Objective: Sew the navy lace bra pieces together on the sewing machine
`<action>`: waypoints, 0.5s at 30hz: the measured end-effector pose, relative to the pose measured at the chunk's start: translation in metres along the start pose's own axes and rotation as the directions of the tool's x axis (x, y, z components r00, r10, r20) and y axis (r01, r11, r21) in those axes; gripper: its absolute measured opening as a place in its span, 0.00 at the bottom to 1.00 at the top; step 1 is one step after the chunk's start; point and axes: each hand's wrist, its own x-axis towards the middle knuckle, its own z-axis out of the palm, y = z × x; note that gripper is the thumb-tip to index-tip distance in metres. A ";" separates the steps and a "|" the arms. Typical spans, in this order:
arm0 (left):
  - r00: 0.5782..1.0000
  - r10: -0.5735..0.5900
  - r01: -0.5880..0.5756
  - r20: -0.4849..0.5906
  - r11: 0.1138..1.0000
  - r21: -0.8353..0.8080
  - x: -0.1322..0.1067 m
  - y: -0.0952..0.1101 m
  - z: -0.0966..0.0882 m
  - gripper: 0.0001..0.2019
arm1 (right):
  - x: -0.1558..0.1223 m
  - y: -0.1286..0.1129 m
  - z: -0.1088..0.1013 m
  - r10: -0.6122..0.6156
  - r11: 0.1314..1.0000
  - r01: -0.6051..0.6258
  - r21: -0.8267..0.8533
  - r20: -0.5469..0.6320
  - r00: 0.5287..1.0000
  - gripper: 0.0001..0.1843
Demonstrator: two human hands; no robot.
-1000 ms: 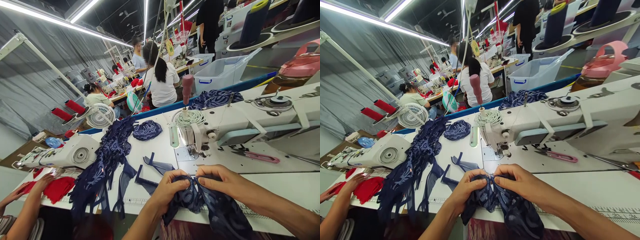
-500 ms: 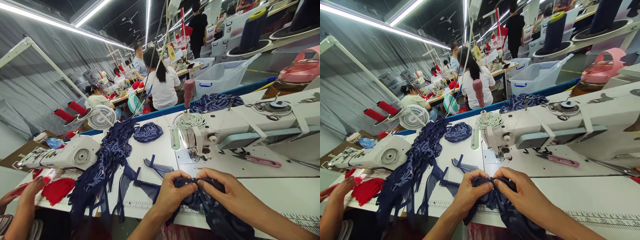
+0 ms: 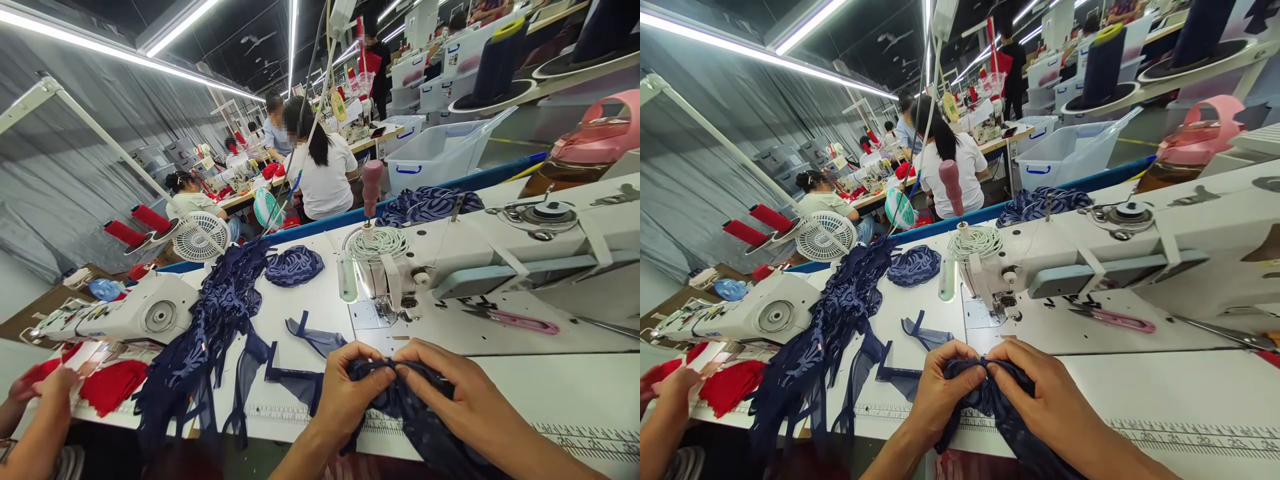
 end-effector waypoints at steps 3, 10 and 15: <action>0.999 0.049 -0.049 -0.012 0.999 0.015 0.001 -0.002 0.001 0.18 | 0.001 0.002 0.004 -0.038 0.999 0.038 -0.009 -0.024 0.999 0.15; 0.985 0.123 -0.161 0.121 0.909 0.386 0.005 0.015 -0.012 0.08 | 0.010 -0.003 -0.003 -0.333 0.910 0.292 -0.294 -0.099 0.938 0.10; 0.728 0.668 -0.529 0.152 0.407 0.745 -0.001 0.049 -0.044 0.08 | 0.007 -0.029 -0.010 -0.678 0.583 0.451 -0.676 -0.098 0.728 0.12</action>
